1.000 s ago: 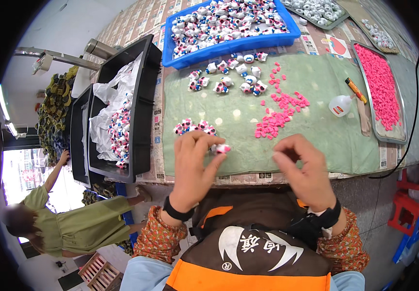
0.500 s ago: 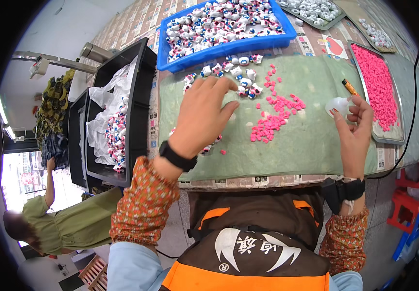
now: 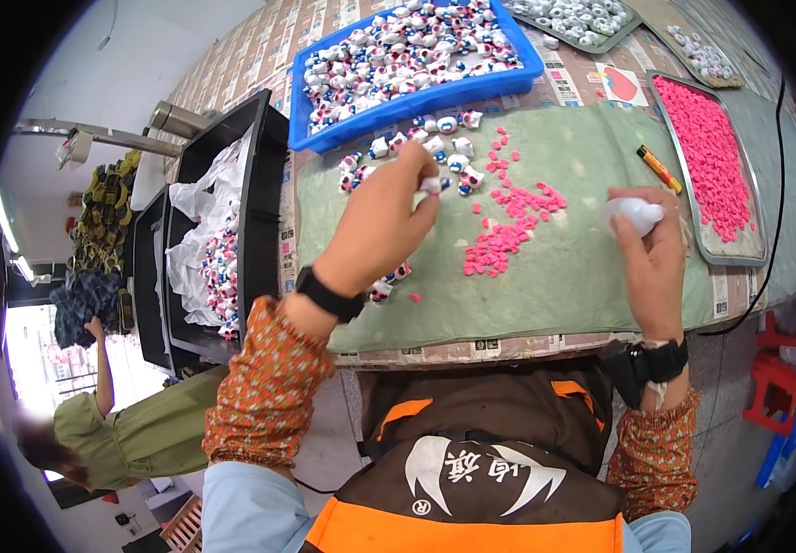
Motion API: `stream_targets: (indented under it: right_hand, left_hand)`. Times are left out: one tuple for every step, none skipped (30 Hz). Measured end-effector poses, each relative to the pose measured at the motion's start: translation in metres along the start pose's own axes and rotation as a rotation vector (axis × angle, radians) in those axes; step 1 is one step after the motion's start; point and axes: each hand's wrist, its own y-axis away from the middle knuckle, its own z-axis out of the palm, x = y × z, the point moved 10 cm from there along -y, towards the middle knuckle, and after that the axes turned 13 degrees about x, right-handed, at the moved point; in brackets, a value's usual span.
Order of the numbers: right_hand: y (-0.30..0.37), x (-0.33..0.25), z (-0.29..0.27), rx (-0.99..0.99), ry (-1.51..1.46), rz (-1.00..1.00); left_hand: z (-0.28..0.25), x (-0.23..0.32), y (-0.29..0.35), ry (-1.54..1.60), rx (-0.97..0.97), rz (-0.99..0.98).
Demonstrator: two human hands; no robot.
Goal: Apply adhesive to small toy components and assemble them into finished products.
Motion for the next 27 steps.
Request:
stream_targets:
  right_hand:
    - [0.007,-0.009,-0.003,0.009,0.005,0.0]
    - [0.017,-0.012,0.008,-0.108,-0.038,0.069]
    - [0.031,-0.017,0.02,-0.226,-0.081,0.136]
    - [0.042,-0.023,0.024,-0.248,-0.06,0.211]
    - [0.051,-0.034,0.027,-0.245,-0.062,0.209]
    - [0.059,-0.045,0.031,-0.244,-0.057,0.182]
    - [0.067,-0.058,0.033,-0.251,-0.054,0.151]
    - [0.077,-0.06,0.036,-0.313,-0.101,0.2]
    - [0.084,-0.06,0.036,-0.317,-0.101,0.198]
    - [0.09,-0.068,0.035,-0.324,-0.095,0.075]
    - [0.095,-0.077,0.034,-0.33,-0.088,-0.047]
    - [0.097,-0.087,0.033,-0.308,-0.074,-0.125]
    - [0.097,-0.093,0.034,-0.313,-0.074,-0.125]
    - [0.1,-0.106,0.041,-0.404,-0.078,-0.195]
    - [0.107,-0.117,0.048,-0.493,-0.081,-0.266]
    - [0.109,-0.117,0.048,-0.472,-0.089,-0.232]
    - [0.11,-0.118,0.049,-0.474,-0.087,-0.232]
    - [0.113,-0.125,0.05,-0.492,-0.049,-0.297]
    - [0.116,-0.13,0.052,-0.51,-0.011,-0.364]
    - [0.118,-0.131,0.053,-0.512,-0.01,-0.364]
    - [0.119,-0.135,0.053,-0.497,0.003,-0.414]
    - [0.121,-0.139,0.052,-0.483,0.017,-0.465]
    - [0.121,-0.139,0.052,-0.484,0.017,-0.465]
    - [0.123,-0.139,0.055,-0.522,0.05,-0.479]
    - [0.125,-0.138,0.058,-0.558,0.084,-0.491]
    - [0.126,-0.138,0.058,-0.558,0.085,-0.491]
    - [0.127,-0.138,0.058,-0.551,0.082,-0.5]
  left_hand:
    - [-0.006,0.009,0.007,0.006,-0.004,0.008]
    - [-0.01,0.009,0.018,0.177,-0.044,-0.121]
    - [-0.012,0.01,0.031,0.348,-0.085,-0.251]
    - [-0.017,0.018,0.04,0.35,-0.089,-0.246]
    - [-0.019,0.02,0.055,0.439,-0.124,-0.339]
    - [-0.018,0.022,0.069,0.528,-0.159,-0.434]
    - [-0.024,0.024,0.082,0.525,-0.148,-0.435]
    - [-0.022,0.023,0.097,0.554,-0.152,-0.46]
    - [-0.021,0.022,0.109,0.584,-0.157,-0.486]
    - [-0.027,0.03,0.111,0.53,-0.141,-0.44]
    - [-0.027,0.033,0.118,0.532,-0.141,-0.443]
    - [-0.028,0.034,0.124,0.567,-0.117,-0.465]
    - [-0.029,0.034,0.131,0.599,-0.088,-0.488]
    - [-0.026,0.032,0.139,0.667,-0.077,-0.543]
    - [-0.025,0.033,0.143,0.667,-0.075,-0.547]
    - [-0.023,0.032,0.148,0.716,-0.063,-0.577]
    - [-0.02,0.032,0.152,0.765,-0.052,-0.607]
    - [-0.018,0.032,0.156,0.767,-0.052,-0.609]
    - [-0.015,0.03,0.161,0.78,-0.052,-0.637]
    - [-0.012,0.028,0.165,0.793,-0.053,-0.665]
    - [-0.011,0.027,0.167,0.794,-0.052,-0.665]
    - [-0.01,0.027,0.169,0.789,-0.051,-0.664]
    - [-0.01,0.028,0.171,0.783,-0.05,-0.663]
    - [-0.011,0.029,0.171,0.784,-0.049,-0.664]
    - [-0.01,0.03,0.172,0.792,-0.052,-0.679]
    - [-0.009,0.03,0.173,0.8,-0.055,-0.694]
    - [-0.009,0.031,0.173,0.801,-0.055,-0.695]
